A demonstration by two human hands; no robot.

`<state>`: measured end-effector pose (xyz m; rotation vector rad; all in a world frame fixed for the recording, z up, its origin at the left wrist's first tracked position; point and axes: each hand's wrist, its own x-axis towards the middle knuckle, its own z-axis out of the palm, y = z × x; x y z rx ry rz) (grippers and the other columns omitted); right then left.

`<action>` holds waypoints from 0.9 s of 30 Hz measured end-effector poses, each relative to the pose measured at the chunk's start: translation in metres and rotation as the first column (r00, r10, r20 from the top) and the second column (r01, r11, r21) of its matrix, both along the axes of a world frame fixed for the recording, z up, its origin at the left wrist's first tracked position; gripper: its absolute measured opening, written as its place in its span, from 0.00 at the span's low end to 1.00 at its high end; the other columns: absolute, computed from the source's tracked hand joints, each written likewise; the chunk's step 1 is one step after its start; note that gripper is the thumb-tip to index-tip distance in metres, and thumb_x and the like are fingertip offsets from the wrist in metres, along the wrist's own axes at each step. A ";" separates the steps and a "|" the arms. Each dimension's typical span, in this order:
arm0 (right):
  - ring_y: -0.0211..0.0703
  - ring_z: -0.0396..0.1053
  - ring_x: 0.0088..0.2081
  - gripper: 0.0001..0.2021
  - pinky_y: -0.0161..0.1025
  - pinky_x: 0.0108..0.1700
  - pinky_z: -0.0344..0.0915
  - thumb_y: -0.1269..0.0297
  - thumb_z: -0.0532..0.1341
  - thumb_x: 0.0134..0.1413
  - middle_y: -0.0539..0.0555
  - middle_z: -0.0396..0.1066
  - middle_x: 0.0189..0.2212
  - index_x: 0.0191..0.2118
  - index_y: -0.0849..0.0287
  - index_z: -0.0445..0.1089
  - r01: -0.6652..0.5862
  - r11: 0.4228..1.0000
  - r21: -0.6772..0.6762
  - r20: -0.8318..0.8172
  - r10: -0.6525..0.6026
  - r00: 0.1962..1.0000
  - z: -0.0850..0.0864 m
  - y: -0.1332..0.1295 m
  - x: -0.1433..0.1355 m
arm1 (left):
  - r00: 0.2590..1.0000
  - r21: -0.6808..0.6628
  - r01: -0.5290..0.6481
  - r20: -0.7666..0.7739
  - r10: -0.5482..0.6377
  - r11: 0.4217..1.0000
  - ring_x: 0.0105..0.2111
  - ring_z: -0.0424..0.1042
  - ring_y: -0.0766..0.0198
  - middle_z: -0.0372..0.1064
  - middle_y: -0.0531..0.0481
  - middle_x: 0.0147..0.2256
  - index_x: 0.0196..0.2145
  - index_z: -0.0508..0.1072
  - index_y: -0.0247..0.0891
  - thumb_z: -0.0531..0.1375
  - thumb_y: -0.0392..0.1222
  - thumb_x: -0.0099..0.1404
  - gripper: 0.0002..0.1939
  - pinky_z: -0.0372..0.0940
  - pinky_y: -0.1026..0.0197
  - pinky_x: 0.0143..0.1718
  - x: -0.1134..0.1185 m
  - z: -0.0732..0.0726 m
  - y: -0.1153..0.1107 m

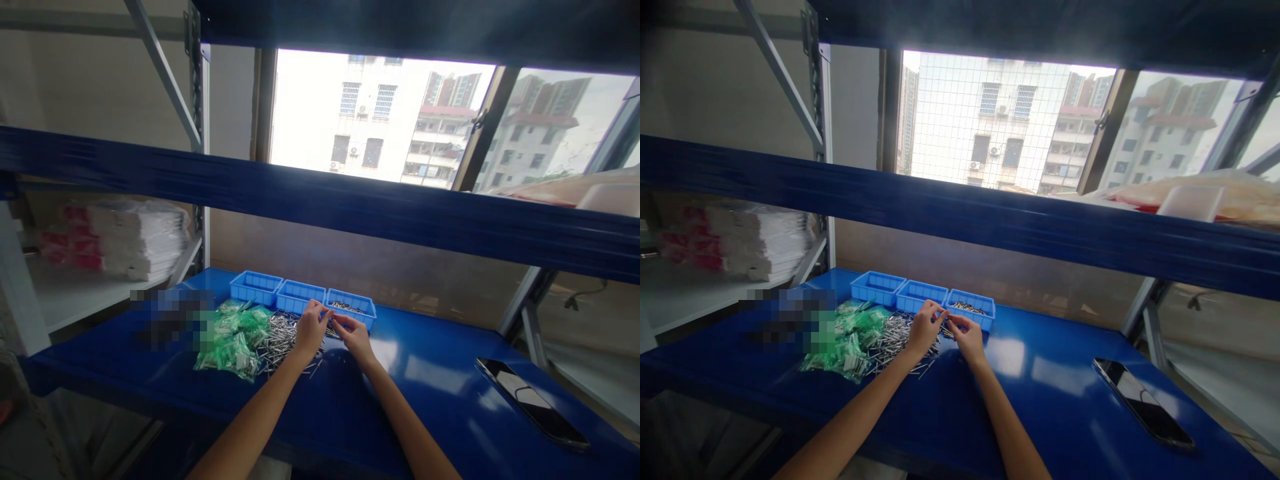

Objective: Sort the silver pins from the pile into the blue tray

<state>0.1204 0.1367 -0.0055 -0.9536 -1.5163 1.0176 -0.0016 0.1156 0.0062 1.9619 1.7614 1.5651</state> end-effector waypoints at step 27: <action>0.31 0.58 0.18 0.23 0.29 0.15 0.49 0.47 0.62 0.39 0.53 0.69 0.27 0.39 0.60 0.70 0.013 0.969 -0.245 -0.189 -0.061 0.980 0.003 0.003 0.001 | 0.995 0.068 0.066 0.064 -0.071 0.995 0.26 0.62 0.69 0.63 0.50 0.30 0.25 0.73 0.36 0.53 0.52 0.59 0.18 0.60 0.65 0.28 0.001 0.008 -0.005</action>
